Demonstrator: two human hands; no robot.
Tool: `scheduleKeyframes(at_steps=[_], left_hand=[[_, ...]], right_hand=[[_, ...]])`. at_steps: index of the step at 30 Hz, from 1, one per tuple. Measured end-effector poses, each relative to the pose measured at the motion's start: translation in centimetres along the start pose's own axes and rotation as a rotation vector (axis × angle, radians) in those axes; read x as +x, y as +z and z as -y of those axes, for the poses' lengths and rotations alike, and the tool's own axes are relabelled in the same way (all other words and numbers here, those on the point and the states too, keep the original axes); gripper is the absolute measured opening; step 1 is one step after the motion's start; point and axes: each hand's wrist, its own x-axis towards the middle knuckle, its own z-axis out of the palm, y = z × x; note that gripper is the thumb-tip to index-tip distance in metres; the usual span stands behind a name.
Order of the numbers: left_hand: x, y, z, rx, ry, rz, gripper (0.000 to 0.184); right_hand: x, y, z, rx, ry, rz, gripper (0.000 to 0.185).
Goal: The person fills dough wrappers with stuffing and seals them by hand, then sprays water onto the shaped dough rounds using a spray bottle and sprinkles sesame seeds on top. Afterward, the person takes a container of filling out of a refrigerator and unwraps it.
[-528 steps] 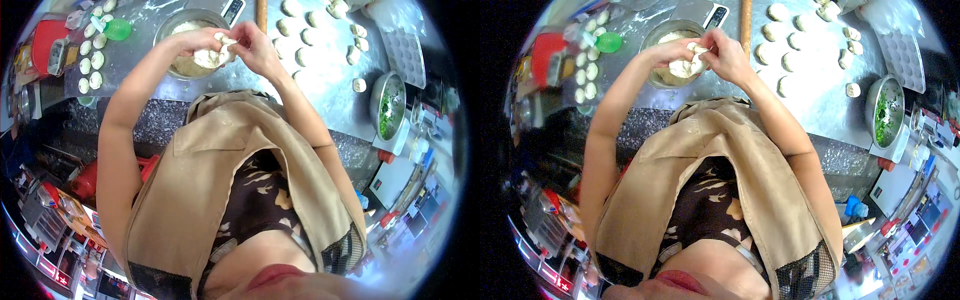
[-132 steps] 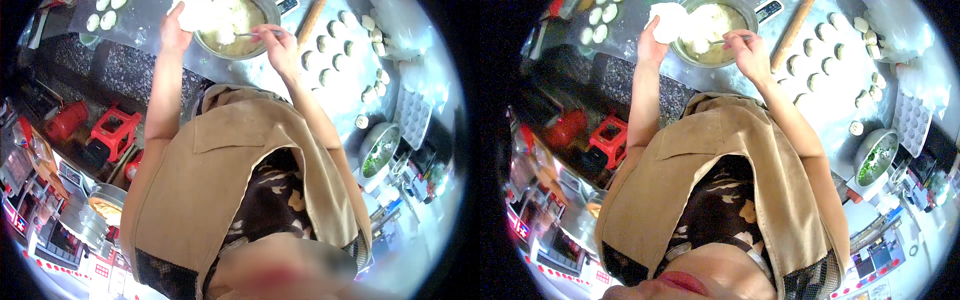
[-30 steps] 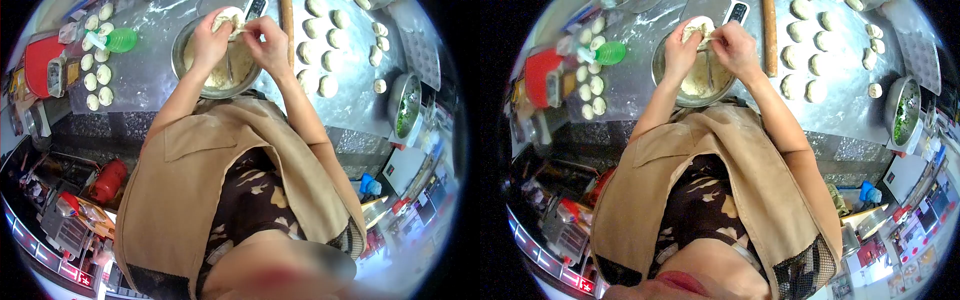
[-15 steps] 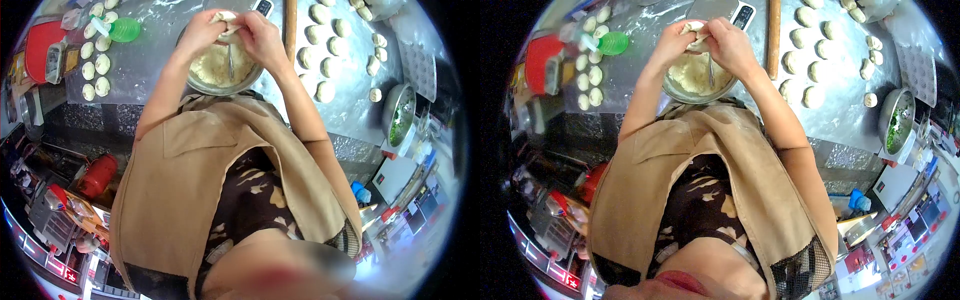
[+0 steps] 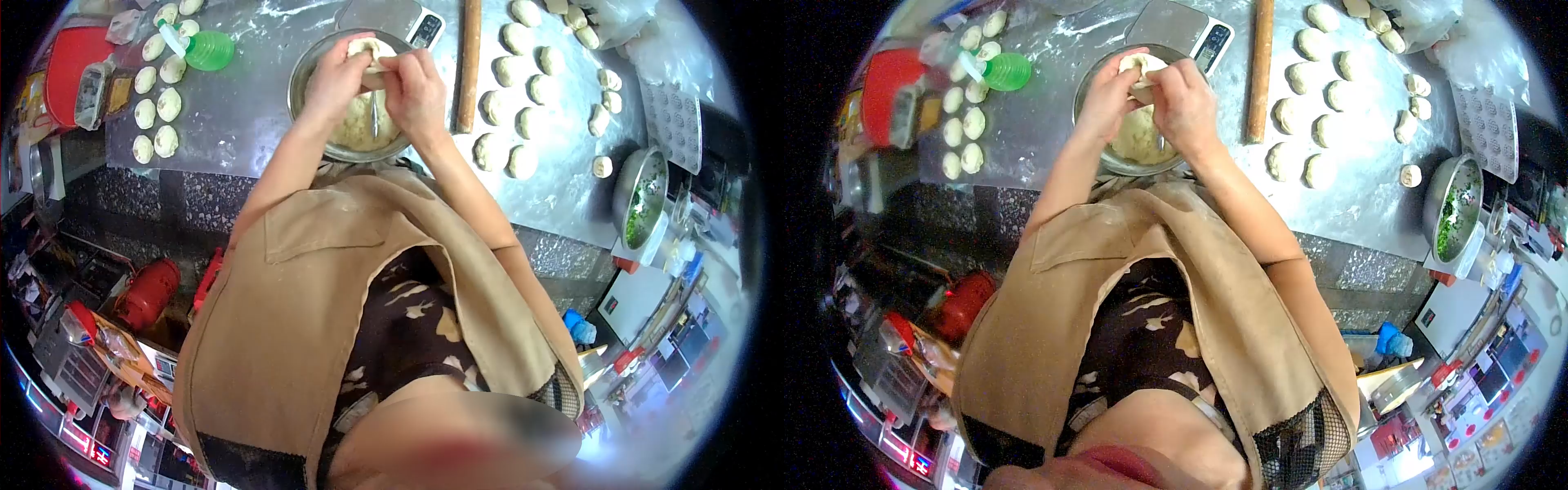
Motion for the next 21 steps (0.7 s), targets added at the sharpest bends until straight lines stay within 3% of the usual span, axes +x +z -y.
scheduleKeyframes(at_steps=[1, 3, 8, 12, 14, 16, 17, 19, 20, 21], left_hand=[[0.2, -0.5, 0.3, 0.0, -0.003, -0.001, 0.038], [0.3, -1.3, 0.2, 0.488, 0.336, 0.008, 0.033], [-0.2, -1.4, -1.0, 0.679, 0.352, 0.051, 0.039], [-0.5, -1.8, -1.0, 0.737, 0.455, 0.117, 0.051], [-1.2, -2.4, -1.6, 0.714, 0.496, 0.155, 0.056], [-3.5, -2.4, -4.5, 0.054, 0.114, 0.428, 0.051], [-4.0, -2.1, -4.5, 0.06, 0.128, 0.437, 0.051], [-4.7, -2.1, -3.5, -0.225, 0.074, 0.246, 0.047], [-4.4, -1.2, -1.8, -0.288, 0.07, 0.229, 0.05], [-5.6, 0.4, -1.7, -0.501, -0.06, 0.311, 0.05]], right_hand=[[-0.3, 0.4, 0.2, 0.026, -0.064, -0.051, 0.015], [-0.3, 0.6, 0.4, 0.033, -0.038, -0.064, 0.015], [0.8, -0.9, 0.5, 0.091, 0.027, 0.155, 0.012], [0.4, -1.3, 1.3, 0.132, -0.029, 0.079, 0.012], [0.7, -1.8, 1.9, 0.205, 0.065, -0.007, 0.014], [0.6, -3.7, 2.9, 0.169, 0.059, 0.019, 0.015], [0.6, -4.6, 3.5, 0.136, 0.056, 0.047, 0.016], [-0.1, -5.4, 5.2, 0.198, 0.075, -0.016, 0.016], [-0.7, -5.2, 6.0, 0.264, 0.14, -0.038, 0.014], [-1.3, -5.0, 6.4, 0.331, 0.205, -0.053, 0.013]])
